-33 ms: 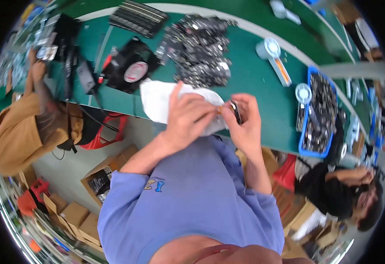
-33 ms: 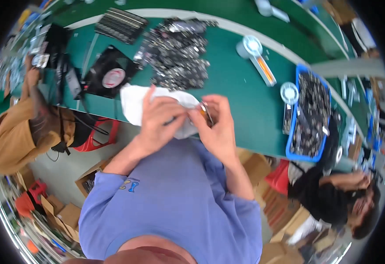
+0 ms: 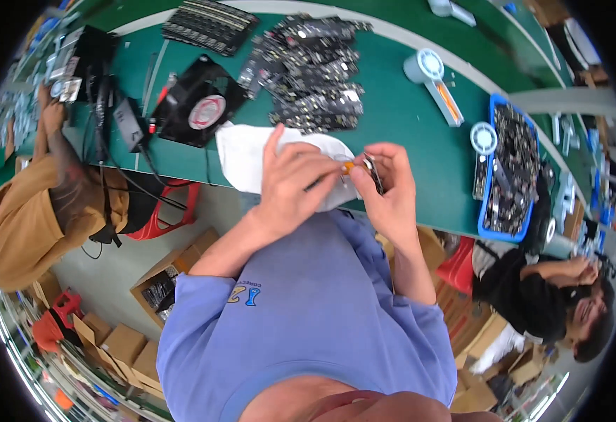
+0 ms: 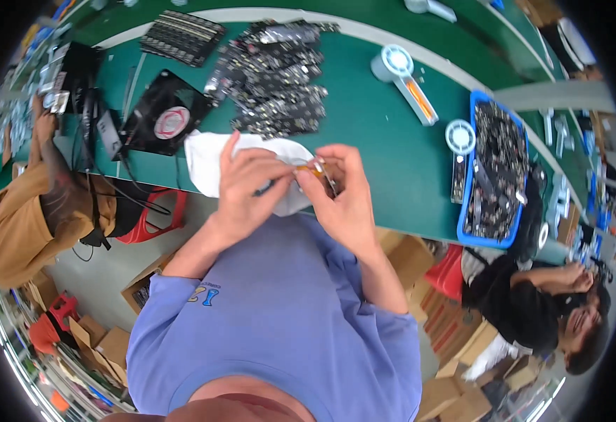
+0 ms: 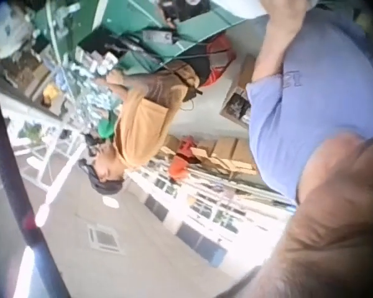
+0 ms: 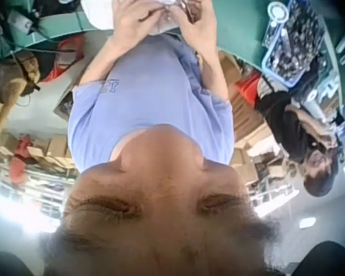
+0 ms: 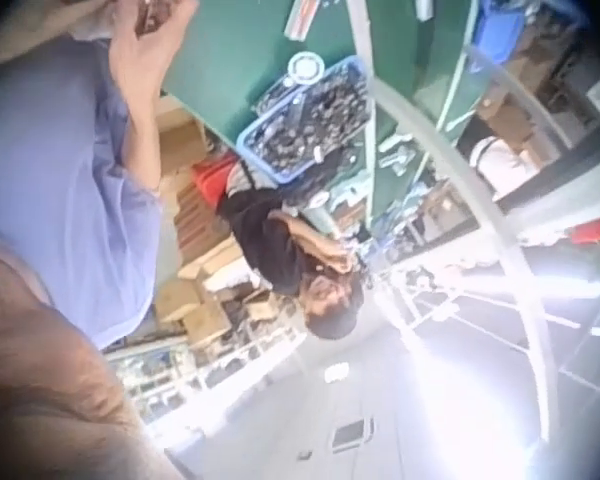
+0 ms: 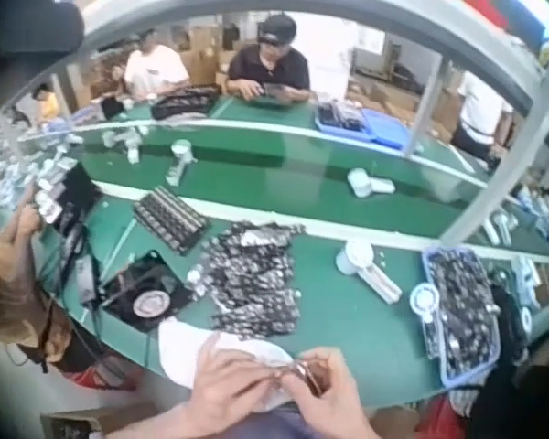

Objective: The person assembles small electronic PCB components into white circular plastic housings by hand, taking components from a cardboard box and inserting them into the housings.

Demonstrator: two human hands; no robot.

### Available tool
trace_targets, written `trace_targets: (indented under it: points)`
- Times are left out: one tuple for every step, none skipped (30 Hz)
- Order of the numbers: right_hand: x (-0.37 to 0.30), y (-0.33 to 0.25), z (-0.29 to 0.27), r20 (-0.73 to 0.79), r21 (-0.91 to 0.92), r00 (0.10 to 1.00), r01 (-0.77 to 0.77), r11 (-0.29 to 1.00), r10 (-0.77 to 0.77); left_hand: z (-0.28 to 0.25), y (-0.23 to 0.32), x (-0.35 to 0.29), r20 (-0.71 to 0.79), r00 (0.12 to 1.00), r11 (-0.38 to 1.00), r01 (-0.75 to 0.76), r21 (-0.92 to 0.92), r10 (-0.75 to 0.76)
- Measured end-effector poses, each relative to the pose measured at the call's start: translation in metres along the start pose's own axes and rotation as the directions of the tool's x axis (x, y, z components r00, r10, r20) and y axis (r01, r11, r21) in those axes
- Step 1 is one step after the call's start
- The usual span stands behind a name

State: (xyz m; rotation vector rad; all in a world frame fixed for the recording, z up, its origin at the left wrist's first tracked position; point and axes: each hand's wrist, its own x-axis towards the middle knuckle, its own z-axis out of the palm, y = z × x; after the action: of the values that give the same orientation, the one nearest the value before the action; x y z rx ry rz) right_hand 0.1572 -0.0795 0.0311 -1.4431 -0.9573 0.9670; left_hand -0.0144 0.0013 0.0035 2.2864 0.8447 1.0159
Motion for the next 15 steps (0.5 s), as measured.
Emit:
trace_targets:
  points:
    - [0.0,0.0,-0.003,-0.029,-0.008,0.999,-0.026,1.0,0.026,0.001,-0.001,0.004,-0.006,1.0,1.0,0.005,-0.008,-0.005]
    - [0.0,0.001,-0.007,-0.012,0.026,0.997,-0.075,0.997,0.075,0.003,0.0,0.006,0.016,1.0,1.0,0.007,-0.031,-0.006]
    - [-0.002,0.002,-0.01,0.011,0.062,0.993,-0.118,0.991,0.117,0.004,0.001,0.007,0.019,1.0,0.999,0.015,-0.043,-0.014]
    - [-0.003,0.004,-0.011,0.004,0.116,0.993,-0.117,0.986,0.117,0.006,0.001,0.009,0.013,1.0,0.999,0.022,-0.047,-0.021]
    - [-0.004,0.007,-0.013,-0.001,0.115,0.993,-0.121,0.986,0.122,0.007,0.001,0.009,0.018,1.0,0.998,0.023,-0.052,-0.022]
    - [-0.004,0.009,-0.014,0.02,0.145,0.988,-0.157,0.977,0.156,0.008,0.0,0.009,0.02,0.999,0.998,0.026,-0.055,-0.025]
    - [-0.007,0.011,-0.016,0.044,0.177,0.981,-0.192,0.965,0.188,0.009,0.002,0.007,0.024,0.999,0.998,0.029,-0.054,-0.028]
    - [-0.009,0.012,-0.017,0.044,0.178,0.981,-0.192,0.965,0.187,0.01,0.004,0.005,0.025,0.999,0.998,0.028,-0.052,-0.027]
    - [-0.009,0.013,-0.018,0.071,0.178,0.978,-0.206,0.962,0.196,0.01,0.004,0.004,0.026,0.999,0.999,0.02,-0.049,-0.019]
    - [-0.01,0.013,-0.018,0.101,0.175,0.973,-0.225,0.959,0.209,0.01,0.004,0.003,0.027,0.999,0.999,0.017,-0.046,-0.016]
    - [-0.011,0.013,-0.015,0.104,0.173,0.972,-0.228,0.958,0.212,0.01,0.005,0.002,0.027,0.999,0.999,0.022,-0.046,-0.02]
    - [-0.012,0.013,-0.011,0.079,0.208,0.977,-0.212,0.955,0.199,0.01,0.006,0.002,0.025,1.0,0.999,0.018,-0.046,-0.017]
    - [-0.012,0.012,-0.008,0.055,0.241,0.981,-0.194,0.951,0.186,0.009,0.006,0.002,0.022,1.0,0.999,0.014,-0.044,-0.013]
    - [-0.012,0.013,-0.009,0.058,0.24,0.98,-0.197,0.951,0.188,0.009,0.006,0.002,0.021,1.0,0.999,0.018,-0.044,-0.017]
    - [-0.012,0.014,-0.011,0.086,0.247,0.977,-0.212,0.946,0.197,0.009,0.006,0.002,0.027,0.999,0.999,0.025,-0.046,-0.024]
